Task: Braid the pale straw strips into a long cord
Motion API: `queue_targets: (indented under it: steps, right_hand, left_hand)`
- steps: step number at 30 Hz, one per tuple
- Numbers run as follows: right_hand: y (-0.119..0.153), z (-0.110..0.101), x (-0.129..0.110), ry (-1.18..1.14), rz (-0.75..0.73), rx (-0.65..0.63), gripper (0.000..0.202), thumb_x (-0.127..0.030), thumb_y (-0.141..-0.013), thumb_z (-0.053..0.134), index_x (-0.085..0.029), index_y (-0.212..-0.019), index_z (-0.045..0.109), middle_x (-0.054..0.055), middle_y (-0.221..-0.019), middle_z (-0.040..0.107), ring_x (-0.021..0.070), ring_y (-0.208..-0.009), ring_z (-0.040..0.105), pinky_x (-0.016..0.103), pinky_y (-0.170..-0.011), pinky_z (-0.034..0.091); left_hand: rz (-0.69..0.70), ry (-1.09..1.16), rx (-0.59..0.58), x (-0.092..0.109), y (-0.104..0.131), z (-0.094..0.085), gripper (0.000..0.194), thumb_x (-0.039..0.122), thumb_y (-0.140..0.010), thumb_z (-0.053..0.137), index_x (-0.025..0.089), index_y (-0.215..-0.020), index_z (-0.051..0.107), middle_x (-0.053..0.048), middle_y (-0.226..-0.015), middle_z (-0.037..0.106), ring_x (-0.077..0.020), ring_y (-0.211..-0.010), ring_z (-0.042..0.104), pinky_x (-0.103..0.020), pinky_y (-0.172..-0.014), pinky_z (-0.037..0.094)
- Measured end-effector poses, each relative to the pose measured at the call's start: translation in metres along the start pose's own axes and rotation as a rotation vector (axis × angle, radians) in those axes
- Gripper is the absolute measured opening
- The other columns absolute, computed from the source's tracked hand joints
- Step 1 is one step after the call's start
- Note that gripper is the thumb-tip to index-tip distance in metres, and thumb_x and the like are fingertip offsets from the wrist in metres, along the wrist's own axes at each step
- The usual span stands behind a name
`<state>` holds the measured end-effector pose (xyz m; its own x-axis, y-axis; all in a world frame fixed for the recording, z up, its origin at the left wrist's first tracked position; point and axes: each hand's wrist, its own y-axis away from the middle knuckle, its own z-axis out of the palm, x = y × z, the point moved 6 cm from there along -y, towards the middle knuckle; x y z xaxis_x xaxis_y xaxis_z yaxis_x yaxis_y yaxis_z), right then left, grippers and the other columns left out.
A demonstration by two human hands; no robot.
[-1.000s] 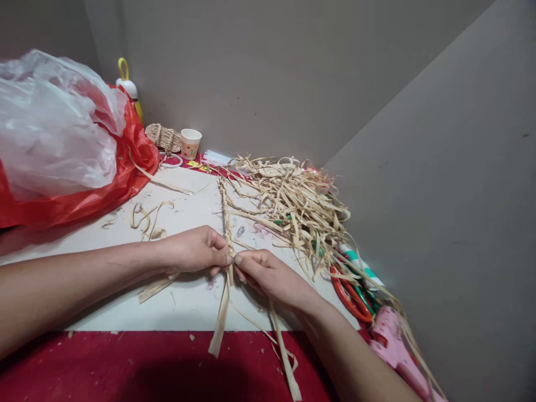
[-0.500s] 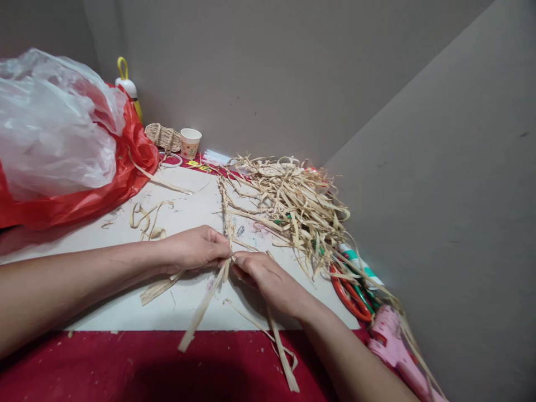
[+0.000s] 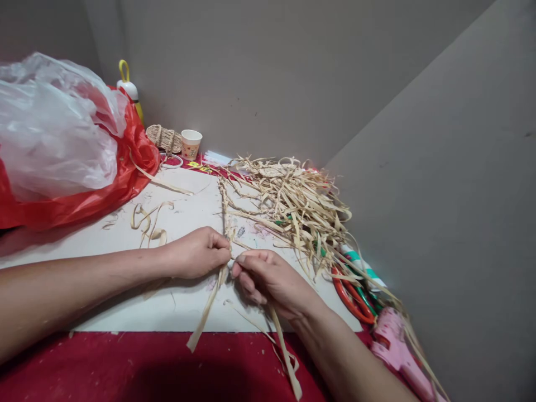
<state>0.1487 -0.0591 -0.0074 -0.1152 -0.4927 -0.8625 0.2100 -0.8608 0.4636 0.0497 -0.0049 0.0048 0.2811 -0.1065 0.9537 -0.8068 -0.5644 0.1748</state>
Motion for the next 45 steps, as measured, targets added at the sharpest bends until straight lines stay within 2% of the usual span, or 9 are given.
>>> queue_targets:
  steps: [7,11,18,24,28,33,36,40,45]
  right_hand:
    - [0.009,0.018,0.006,-0.099,-0.060,0.118,0.026,-0.037,-0.073,0.058,-0.011,-0.072,0.061,0.004,-0.055,0.064,0.0090,-0.035,0.050,0.018,-0.035,0.037]
    - [0.016,0.019,0.000,0.237,-0.118,0.232,0.029,-0.038,-0.080,0.050,-0.014,-0.064,0.055,0.001,-0.050,0.060,0.0088,-0.035,0.049,0.020,-0.039,0.037]
    - [0.024,0.018,-0.015,1.014,-0.408,0.410,0.033,-0.027,-0.086,0.042,-0.018,-0.055,0.048,0.001,-0.051,0.051,0.0111,-0.048,0.041,0.024,-0.050,0.028]
    - [0.030,0.031,-0.009,1.276,-0.390,0.295,0.029,-0.030,-0.090,0.040,-0.018,-0.069,0.055,0.003,-0.055,0.055,0.0104,-0.046,0.040,0.026,-0.051,0.024]
    - [0.042,0.034,-0.018,1.098,-0.402,0.096,0.037,-0.037,-0.089,0.044,-0.018,-0.059,0.050,-0.001,-0.050,0.047,0.0086,-0.045,0.037,0.023,-0.048,0.025]
    - [0.044,-0.012,-0.047,0.558,-0.499,0.467,0.028,-0.042,-0.084,0.054,-0.017,-0.074,0.059,-0.001,-0.059,0.053,0.0078,-0.045,0.041,0.021,-0.043,0.030]
    - [0.020,-0.014,-0.030,0.273,-0.252,0.242,0.028,-0.042,-0.080,0.060,-0.019,-0.096,0.057,-0.004,-0.058,0.051,0.0063,-0.039,0.038,0.019,-0.037,0.024]
    - [0.004,0.006,-0.009,0.048,-0.045,-0.100,0.024,-0.037,-0.077,0.065,-0.016,-0.080,0.053,-0.006,-0.057,0.046,0.0018,-0.037,0.024,0.017,-0.035,0.013]
    - [0.001,0.006,-0.004,0.075,-0.021,-0.139,0.025,-0.037,-0.077,0.065,-0.015,-0.078,0.053,-0.009,-0.054,0.033,0.0027,-0.040,0.018,0.018,-0.037,0.010]
  left_hand:
    - [0.017,0.325,-0.078,0.001,0.002,0.015,0.023,0.025,-0.079,0.043,0.016,-0.057,0.046,0.004,-0.045,0.049,-0.0074,-0.043,0.040,-0.020,-0.050,0.031]
    - [-0.047,0.229,0.075,-0.003,0.003,0.008,0.024,0.025,-0.074,0.047,0.015,-0.052,0.048,0.004,-0.044,0.044,-0.0058,-0.042,0.032,-0.020,-0.044,0.022]
    - [-0.076,0.203,0.113,0.001,0.006,0.008,0.023,0.026,-0.070,0.045,0.016,-0.050,0.043,0.006,-0.046,0.034,-0.0057,-0.044,0.025,-0.022,-0.044,0.019]
    - [-0.107,0.185,0.114,-0.002,0.006,0.006,0.022,0.029,-0.070,0.052,0.014,-0.054,0.050,0.006,-0.048,0.040,-0.0060,-0.047,0.029,-0.021,-0.046,0.023]
    - [-0.134,0.255,0.081,0.005,0.008,0.002,0.021,0.028,-0.071,0.055,0.013,-0.055,0.054,0.006,-0.044,0.040,-0.0050,-0.042,0.028,-0.020,-0.043,0.021]
    - [-0.194,0.338,0.025,0.011,0.009,-0.003,0.019,0.030,-0.071,0.058,0.015,-0.058,0.056,0.008,-0.036,0.032,-0.0054,-0.035,0.020,-0.023,-0.038,0.010]
    - [-0.165,0.321,0.004,0.012,0.008,-0.004,0.021,0.031,-0.071,0.059,0.014,-0.059,0.057,0.009,-0.037,0.030,-0.0050,-0.037,0.019,-0.022,-0.039,0.010]
    - [-0.108,0.210,0.023,0.009,0.006,-0.005,0.024,0.032,-0.073,0.055,0.013,-0.059,0.058,0.006,-0.043,0.040,-0.0050,-0.041,0.024,-0.022,-0.042,0.016]
    - [-0.020,-0.008,0.045,0.009,0.006,-0.006,0.025,0.031,-0.075,0.051,0.014,-0.056,0.054,0.005,-0.049,0.044,-0.0063,-0.047,0.032,-0.021,-0.047,0.026]
